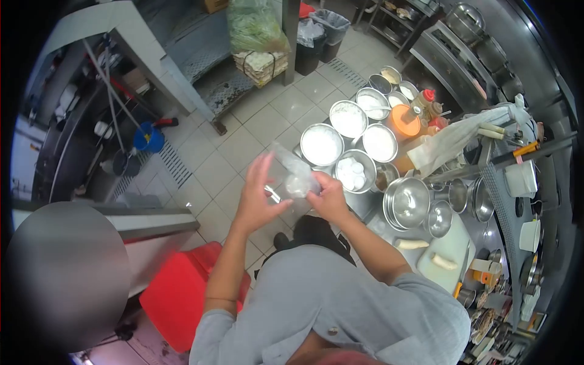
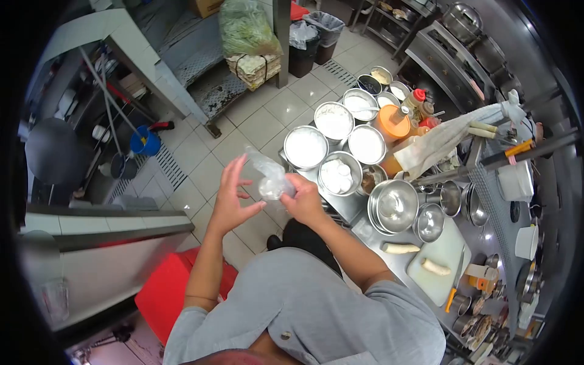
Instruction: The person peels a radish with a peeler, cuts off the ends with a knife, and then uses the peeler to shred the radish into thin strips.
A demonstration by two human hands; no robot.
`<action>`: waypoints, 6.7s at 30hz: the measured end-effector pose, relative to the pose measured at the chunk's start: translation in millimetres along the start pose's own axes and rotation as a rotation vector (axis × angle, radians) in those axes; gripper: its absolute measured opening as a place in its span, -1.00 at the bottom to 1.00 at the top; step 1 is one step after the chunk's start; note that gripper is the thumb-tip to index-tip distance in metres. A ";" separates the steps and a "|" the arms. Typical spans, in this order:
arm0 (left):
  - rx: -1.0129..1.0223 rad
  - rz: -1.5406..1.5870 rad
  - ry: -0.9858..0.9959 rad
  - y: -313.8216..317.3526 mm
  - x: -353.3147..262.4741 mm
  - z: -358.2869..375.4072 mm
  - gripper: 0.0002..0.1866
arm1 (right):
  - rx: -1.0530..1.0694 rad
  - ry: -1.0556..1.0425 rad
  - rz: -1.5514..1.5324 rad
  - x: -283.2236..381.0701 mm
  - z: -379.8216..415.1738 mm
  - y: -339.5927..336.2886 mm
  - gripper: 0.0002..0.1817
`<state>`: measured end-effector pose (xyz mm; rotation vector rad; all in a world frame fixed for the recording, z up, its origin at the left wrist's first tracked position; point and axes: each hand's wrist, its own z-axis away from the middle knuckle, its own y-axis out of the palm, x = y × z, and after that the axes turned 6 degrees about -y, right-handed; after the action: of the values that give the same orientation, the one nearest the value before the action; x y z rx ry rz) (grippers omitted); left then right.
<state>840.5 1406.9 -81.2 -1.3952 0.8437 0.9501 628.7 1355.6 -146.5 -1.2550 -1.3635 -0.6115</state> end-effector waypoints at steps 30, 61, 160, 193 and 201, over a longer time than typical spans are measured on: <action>0.251 -1.460 0.795 147.0 287.0 -1178.2 -0.74 | -1.048 1.024 -0.149 -148.2 -339.0 -3.4 -0.51; 1.461 -0.164 0.515 182.1 44.7 -840.7 -0.51 | -1.474 1.860 -0.355 -169.0 -254.5 646.8 -0.54; 0.471 -0.499 0.691 614.1 -304.3 136.8 -0.71 | -0.597 0.557 -1.086 16.7 523.4 -503.7 -0.55; 0.598 -1.049 1.384 730.9 -160.9 172.6 -0.44 | -0.669 0.867 0.702 -120.2 687.5 -562.1 -0.46; 0.939 -1.028 0.740 733.3 -228.8 203.6 -0.45 | -0.787 0.872 0.279 -49.6 705.7 -517.7 -0.52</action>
<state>66.1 1563.8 -166.8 -1.0486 0.7604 -0.7388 -113.5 1818.5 -206.0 -1.4654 -0.1916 -1.3641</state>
